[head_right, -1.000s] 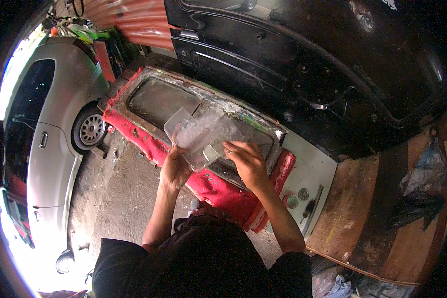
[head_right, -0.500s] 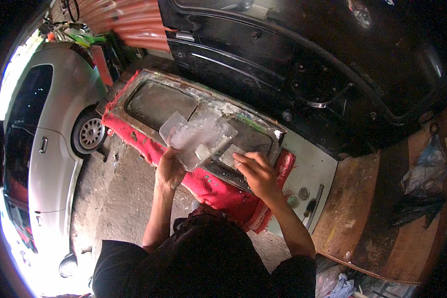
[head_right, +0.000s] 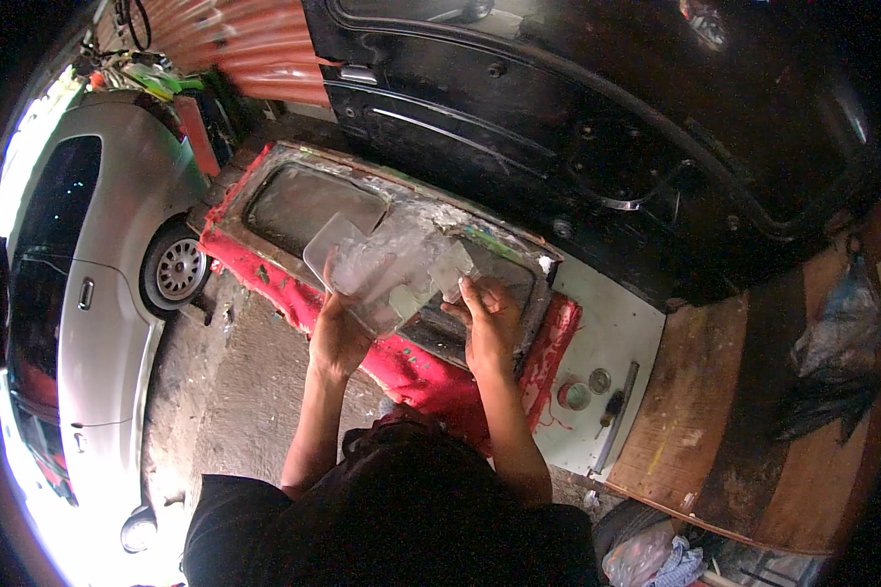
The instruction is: The person scoops a white paste from a plastic container using a small spatula and spreads it onto a red car door panel. They repeatedly apply and smooth the filler across the surface, occasionally dipping the spatula into a small can to add more material.
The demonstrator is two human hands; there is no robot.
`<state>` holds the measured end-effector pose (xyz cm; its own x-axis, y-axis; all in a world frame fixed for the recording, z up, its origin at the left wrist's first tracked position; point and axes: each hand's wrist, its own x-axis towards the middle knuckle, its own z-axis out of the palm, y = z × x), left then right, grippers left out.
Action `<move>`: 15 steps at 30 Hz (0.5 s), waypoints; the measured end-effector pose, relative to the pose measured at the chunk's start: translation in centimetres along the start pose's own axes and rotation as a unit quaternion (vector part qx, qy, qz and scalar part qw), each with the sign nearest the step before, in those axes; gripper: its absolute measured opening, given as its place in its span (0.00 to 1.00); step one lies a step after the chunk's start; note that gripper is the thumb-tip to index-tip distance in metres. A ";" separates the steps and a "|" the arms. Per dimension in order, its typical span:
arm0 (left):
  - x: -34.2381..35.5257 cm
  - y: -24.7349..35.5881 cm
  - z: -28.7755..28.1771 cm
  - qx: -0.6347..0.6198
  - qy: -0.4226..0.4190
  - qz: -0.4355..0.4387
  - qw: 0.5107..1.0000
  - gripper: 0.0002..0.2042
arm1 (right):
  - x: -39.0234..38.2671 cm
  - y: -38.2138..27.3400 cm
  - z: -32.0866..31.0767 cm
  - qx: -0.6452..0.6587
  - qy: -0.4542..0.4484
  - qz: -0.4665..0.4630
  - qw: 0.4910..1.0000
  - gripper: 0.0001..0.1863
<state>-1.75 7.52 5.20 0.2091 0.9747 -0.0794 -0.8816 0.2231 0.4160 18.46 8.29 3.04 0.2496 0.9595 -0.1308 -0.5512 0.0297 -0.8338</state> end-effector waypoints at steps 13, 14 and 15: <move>-0.7 1.3 -1.3 -0.077 -0.019 -0.011 0.997 0.38 | -0.6 0.9 -1.4 -0.028 -0.029 0.090 0.995 0.06; -0.7 1.4 -1.4 -0.073 -0.006 -0.001 0.997 0.38 | -0.7 0.6 -1.8 -0.027 -0.025 0.092 0.995 0.06; -0.7 1.6 -1.3 -0.069 0.006 0.009 0.998 0.38 | -0.8 0.2 -2.1 -0.026 -0.021 0.094 0.995 0.06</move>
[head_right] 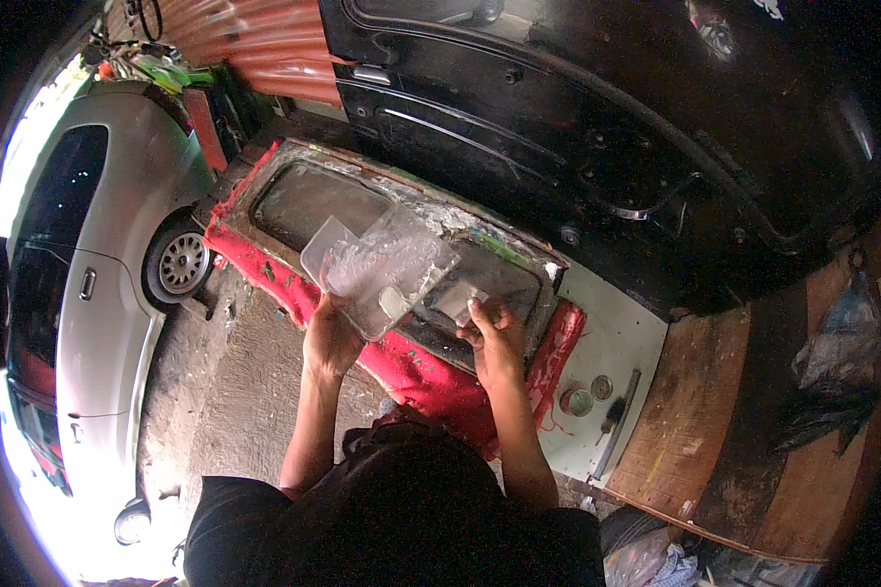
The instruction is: The person scoops a white paste from a plastic container using a small spatula and spreads it onto a red car door panel. They repeatedly apply and smooth the filler across the surface, occasionally dipping the spatula into a small can to add more material.
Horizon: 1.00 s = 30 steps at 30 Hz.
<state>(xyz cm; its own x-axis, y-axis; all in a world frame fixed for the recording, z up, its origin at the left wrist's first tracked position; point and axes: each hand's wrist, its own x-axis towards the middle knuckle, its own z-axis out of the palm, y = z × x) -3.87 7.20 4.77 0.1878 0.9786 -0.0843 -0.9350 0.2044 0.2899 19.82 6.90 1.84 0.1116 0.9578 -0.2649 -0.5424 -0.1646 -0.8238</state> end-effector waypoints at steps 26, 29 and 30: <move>0.8 0.2 0.7 -0.077 0.018 -0.045 0.996 0.36 | 0.8 -4.4 1.9 -0.597 -0.235 -0.571 0.512 0.05; 0.6 0.3 0.8 -0.050 0.021 -0.031 0.998 0.35 | 0.5 -4.4 1.4 -0.608 -0.240 -0.569 0.499 0.04; 0.4 0.4 0.9 -0.048 0.023 -0.031 0.998 0.35 | 0.4 -4.3 1.2 -0.610 -0.240 -0.568 0.497 0.04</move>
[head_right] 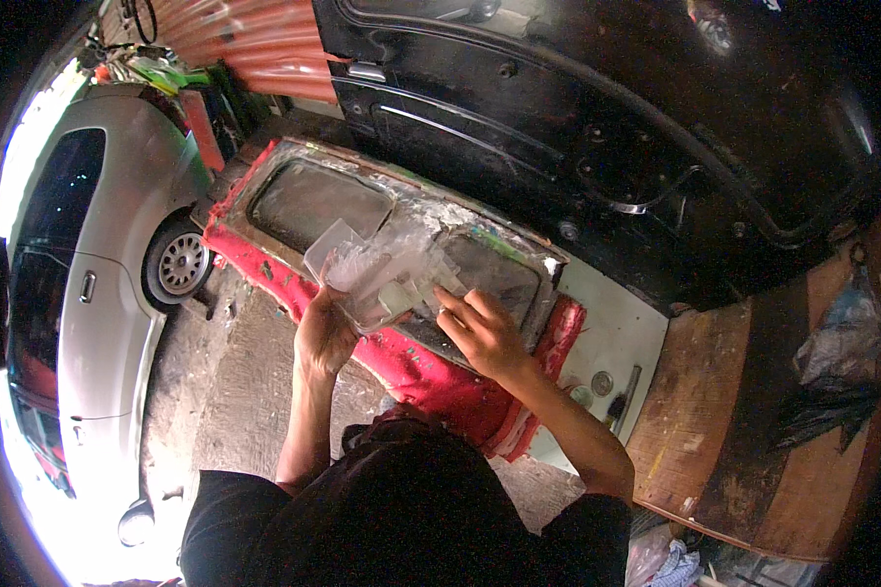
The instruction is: The person scoops a white paste from a plastic container using a small spatula and spreads it onto a red car door panel. They repeatedly apply and smooth the filler across the surface, occasionally dipping the spatula into a small can to add more material.
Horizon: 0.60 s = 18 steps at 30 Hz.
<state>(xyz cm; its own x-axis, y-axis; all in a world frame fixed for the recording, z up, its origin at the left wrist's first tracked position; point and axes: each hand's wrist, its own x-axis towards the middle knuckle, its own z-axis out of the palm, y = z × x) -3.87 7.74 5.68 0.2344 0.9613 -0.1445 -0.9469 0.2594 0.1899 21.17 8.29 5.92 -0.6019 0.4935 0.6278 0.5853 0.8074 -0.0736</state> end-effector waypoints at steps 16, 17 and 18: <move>-0.6 -0.1 1.2 0.159 -0.018 0.065 0.985 0.40 | 0.6 1.8 -1.9 0.341 0.095 0.446 0.822 0.08; -0.7 0.0 1.4 0.164 -0.023 0.064 0.984 0.40 | 0.6 2.4 -1.6 0.357 0.098 0.424 0.827 0.08; -0.7 0.1 1.6 0.170 -0.027 0.063 0.983 0.41 | 0.4 2.7 -1.7 0.364 0.101 0.437 0.816 0.08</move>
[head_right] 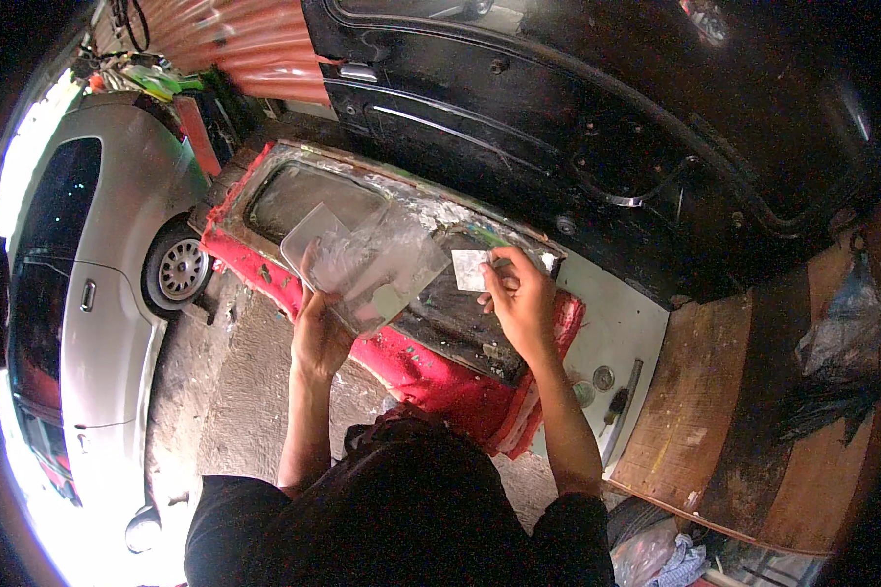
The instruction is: The person scoops a white paste from a plastic container using a small spatula and spreads it onto a red car door panel. They repeatedly apply and smooth the filler across the surface, occasionally dipping the spatula into a small can to add more material.
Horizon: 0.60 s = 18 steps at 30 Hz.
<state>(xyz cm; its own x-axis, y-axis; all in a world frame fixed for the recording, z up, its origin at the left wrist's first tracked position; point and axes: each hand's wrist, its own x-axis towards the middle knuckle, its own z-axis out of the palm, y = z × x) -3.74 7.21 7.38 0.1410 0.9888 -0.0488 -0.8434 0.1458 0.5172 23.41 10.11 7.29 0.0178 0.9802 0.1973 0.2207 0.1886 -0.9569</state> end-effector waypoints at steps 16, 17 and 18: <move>-0.2 0.6 0.5 0.010 -0.023 0.014 1.000 0.44 | 0.6 -0.8 -1.3 0.000 -0.066 0.061 0.996 0.07; -0.2 0.6 0.6 0.012 -0.024 0.014 1.000 0.44 | 0.6 -1.0 -1.3 0.002 -0.072 0.060 0.996 0.07; -0.2 0.7 0.6 0.014 -0.025 0.015 0.999 0.44 | 0.6 -1.2 -1.2 0.004 -0.078 0.058 0.995 0.07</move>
<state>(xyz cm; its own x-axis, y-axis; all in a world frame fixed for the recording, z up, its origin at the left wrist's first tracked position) -4.01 7.06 8.28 0.1418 0.9898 0.0091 -0.8333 0.1145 0.5409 24.37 10.38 8.78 -0.1093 0.9927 0.0502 0.2190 0.0733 -0.9730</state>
